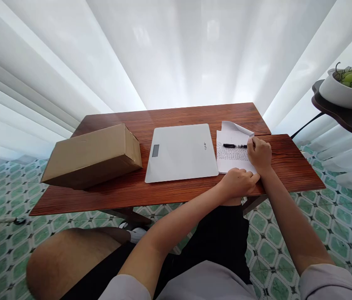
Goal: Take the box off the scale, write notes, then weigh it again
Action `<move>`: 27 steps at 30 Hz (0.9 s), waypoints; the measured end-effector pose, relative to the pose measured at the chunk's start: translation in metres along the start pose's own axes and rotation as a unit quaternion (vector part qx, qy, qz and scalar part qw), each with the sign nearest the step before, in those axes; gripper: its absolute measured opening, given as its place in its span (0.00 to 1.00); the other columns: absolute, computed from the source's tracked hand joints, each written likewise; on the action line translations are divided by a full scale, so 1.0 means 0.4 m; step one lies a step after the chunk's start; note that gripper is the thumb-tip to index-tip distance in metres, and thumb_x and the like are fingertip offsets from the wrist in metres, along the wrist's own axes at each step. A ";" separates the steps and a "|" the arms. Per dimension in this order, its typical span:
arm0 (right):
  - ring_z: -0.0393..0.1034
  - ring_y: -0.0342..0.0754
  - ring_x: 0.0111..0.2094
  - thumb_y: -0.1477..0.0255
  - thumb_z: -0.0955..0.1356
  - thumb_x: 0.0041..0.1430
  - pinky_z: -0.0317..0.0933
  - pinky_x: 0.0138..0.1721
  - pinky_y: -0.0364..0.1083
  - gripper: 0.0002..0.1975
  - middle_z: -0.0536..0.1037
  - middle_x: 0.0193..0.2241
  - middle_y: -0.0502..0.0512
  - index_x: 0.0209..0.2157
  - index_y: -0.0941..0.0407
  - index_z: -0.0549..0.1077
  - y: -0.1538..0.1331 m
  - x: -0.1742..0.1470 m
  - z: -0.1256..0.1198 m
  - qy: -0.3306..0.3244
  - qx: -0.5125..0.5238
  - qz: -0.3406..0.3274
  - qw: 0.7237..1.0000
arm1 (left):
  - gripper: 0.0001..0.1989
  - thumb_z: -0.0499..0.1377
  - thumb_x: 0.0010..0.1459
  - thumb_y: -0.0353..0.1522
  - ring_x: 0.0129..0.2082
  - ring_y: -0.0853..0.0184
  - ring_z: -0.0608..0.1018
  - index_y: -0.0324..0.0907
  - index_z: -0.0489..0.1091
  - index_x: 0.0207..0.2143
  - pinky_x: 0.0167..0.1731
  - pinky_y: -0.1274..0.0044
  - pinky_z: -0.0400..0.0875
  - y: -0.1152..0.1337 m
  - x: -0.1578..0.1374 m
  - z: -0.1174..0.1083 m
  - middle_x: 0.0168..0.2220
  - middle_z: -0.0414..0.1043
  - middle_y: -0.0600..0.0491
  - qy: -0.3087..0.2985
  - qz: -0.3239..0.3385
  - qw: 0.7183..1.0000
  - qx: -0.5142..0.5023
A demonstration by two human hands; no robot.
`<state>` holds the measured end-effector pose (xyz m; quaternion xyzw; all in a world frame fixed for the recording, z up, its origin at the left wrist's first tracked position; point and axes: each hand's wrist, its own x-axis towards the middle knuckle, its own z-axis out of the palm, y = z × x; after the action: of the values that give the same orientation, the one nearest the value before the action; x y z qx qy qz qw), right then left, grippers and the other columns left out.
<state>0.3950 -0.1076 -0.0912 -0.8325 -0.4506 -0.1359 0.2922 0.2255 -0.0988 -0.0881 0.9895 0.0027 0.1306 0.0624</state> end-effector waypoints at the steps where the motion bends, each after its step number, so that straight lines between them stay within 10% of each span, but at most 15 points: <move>1: 0.62 0.49 0.27 0.66 0.56 0.69 0.52 0.38 0.49 0.19 0.73 0.24 0.57 0.28 0.57 0.71 0.001 -0.001 0.001 0.000 -0.015 -0.005 1.000 | 0.13 0.46 0.68 0.30 0.30 0.63 0.76 0.40 0.70 0.38 0.24 0.71 0.50 0.000 -0.001 -0.002 0.30 0.73 0.51 0.002 0.013 1.000 0.007; 14: 0.63 0.50 0.27 0.68 0.55 0.71 0.51 0.40 0.51 0.24 0.76 0.25 0.63 0.27 0.60 0.74 0.005 -0.012 0.013 0.000 -0.070 -0.022 0.997 | 0.17 0.46 0.72 0.29 0.22 0.68 0.72 0.40 0.68 0.31 0.22 0.73 0.47 -0.017 -0.066 -0.055 0.23 0.68 0.52 0.036 0.125 0.987 0.099; 27: 0.66 0.51 0.28 0.67 0.55 0.70 0.53 0.42 0.51 0.23 0.75 0.24 0.63 0.28 0.60 0.75 0.018 -0.013 0.024 -0.023 -0.048 -0.031 0.998 | 0.04 0.58 0.66 0.32 0.22 0.70 0.66 0.40 0.70 0.38 0.22 0.74 0.55 -0.129 -0.329 -0.319 0.22 0.64 0.59 0.188 0.068 0.936 0.290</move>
<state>0.3978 -0.1085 -0.1041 -0.8343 -0.4755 -0.1469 0.2372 0.0661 -0.0348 -0.0063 0.9198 -0.0151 0.3116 -0.2380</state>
